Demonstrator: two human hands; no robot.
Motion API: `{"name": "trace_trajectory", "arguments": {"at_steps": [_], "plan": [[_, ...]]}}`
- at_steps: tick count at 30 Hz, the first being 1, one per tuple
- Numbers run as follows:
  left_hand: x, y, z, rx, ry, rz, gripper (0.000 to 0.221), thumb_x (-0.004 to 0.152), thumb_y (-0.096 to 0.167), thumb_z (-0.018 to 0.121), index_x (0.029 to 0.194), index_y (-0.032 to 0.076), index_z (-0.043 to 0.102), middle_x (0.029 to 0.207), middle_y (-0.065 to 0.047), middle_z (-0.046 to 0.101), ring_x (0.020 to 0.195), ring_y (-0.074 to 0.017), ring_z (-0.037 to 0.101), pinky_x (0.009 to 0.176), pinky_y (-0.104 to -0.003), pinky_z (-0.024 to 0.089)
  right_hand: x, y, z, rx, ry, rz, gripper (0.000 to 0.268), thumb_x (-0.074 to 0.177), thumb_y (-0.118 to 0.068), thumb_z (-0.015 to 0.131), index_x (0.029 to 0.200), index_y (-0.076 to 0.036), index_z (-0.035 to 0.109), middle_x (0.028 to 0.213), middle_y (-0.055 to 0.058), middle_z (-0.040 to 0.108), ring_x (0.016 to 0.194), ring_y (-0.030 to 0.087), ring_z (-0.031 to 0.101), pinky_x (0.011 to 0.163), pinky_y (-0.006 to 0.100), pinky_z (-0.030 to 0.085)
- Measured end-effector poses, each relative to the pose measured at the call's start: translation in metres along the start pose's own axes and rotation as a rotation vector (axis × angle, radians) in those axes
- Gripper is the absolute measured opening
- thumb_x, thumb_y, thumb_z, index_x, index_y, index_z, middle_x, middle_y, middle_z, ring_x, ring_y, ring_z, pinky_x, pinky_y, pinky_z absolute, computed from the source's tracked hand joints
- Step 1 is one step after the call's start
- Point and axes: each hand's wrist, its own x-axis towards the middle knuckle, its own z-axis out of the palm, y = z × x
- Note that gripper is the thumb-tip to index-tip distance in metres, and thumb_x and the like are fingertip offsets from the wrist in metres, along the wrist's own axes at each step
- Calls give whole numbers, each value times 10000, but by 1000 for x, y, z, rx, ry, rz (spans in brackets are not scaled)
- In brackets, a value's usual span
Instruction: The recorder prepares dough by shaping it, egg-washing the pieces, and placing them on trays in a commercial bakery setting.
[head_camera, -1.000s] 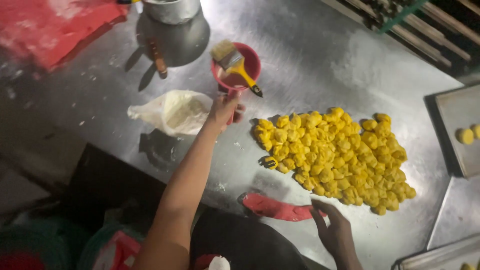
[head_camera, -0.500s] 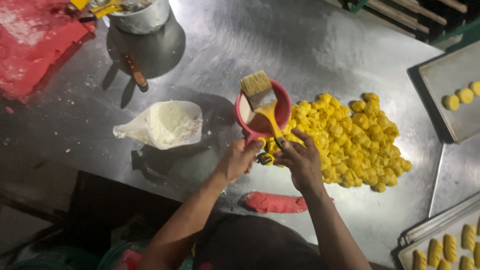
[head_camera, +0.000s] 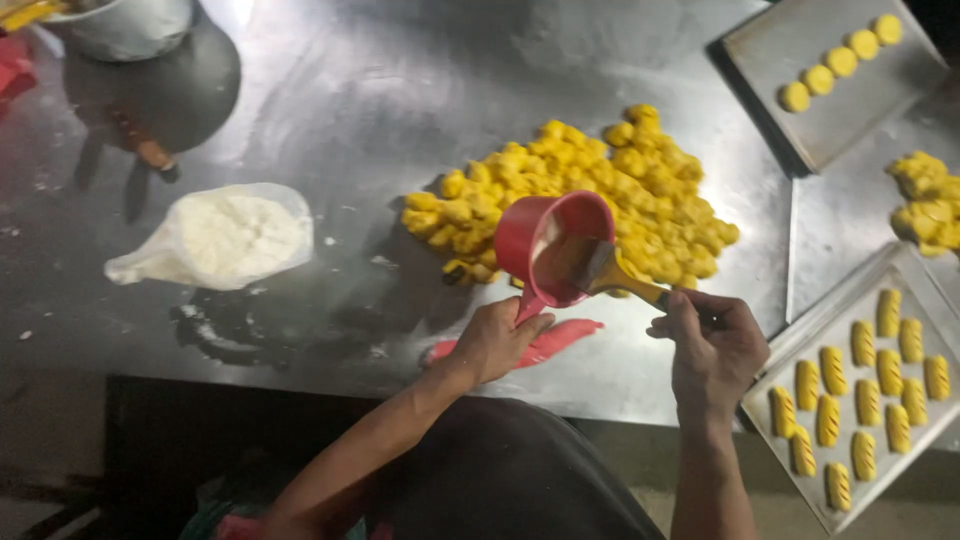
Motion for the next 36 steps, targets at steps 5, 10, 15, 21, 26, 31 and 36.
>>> {"name": "trace_trajectory", "arguments": {"at_steps": [5,10,15,21,26,31,36], "plan": [[-5,39,60,-10,-86,-11,395,951,425,660,957,30,673,804,-193,696,785,-348,716,697,-441,532,14,32,-36,-1,-2,-85,228,992,-95,732,1139,41,623,927,133,735,777,165,730,711,290,613],[-5,57,130,89,-144,-39,410,965,429,666,924,22,651,784,-215,671,761,-368,695,682,-460,518,26,66,-82,-152,-95,-265,291,966,-107,746,1187,41,629,989,118,762,899,142,735,787,271,590],[-3,68,185,74,-92,5,416,972,412,659,849,15,645,744,-187,649,733,-348,690,657,-461,529,36,60,-145,-147,-93,-165,274,928,-132,811,1125,32,715,979,113,762,874,126,714,779,255,578],[-17,110,216,-194,-261,-242,415,1006,379,604,778,33,578,601,-69,547,475,-164,559,477,-394,496,51,45,-211,-334,-74,-188,265,977,-135,799,1186,2,711,1005,102,773,904,138,723,801,257,557],[-20,113,236,-201,-336,-148,417,1013,371,607,766,37,572,560,-30,547,438,-132,559,442,-347,480,34,47,-218,-648,-18,-686,257,924,-62,773,1162,2,702,1095,155,752,990,222,721,877,325,579],[-20,119,248,-159,-503,-204,439,1036,405,557,792,40,585,564,-22,553,450,-142,582,457,-364,521,7,65,-223,-739,157,-732,188,1012,2,703,1198,27,685,1133,178,733,1075,256,731,929,346,598],[-21,113,259,-83,-670,-149,459,1034,417,513,802,29,588,571,-52,586,443,-160,624,460,-344,523,-8,74,-242,450,110,99,167,1022,-48,685,1166,36,693,1050,96,741,886,156,722,795,291,594]]}}
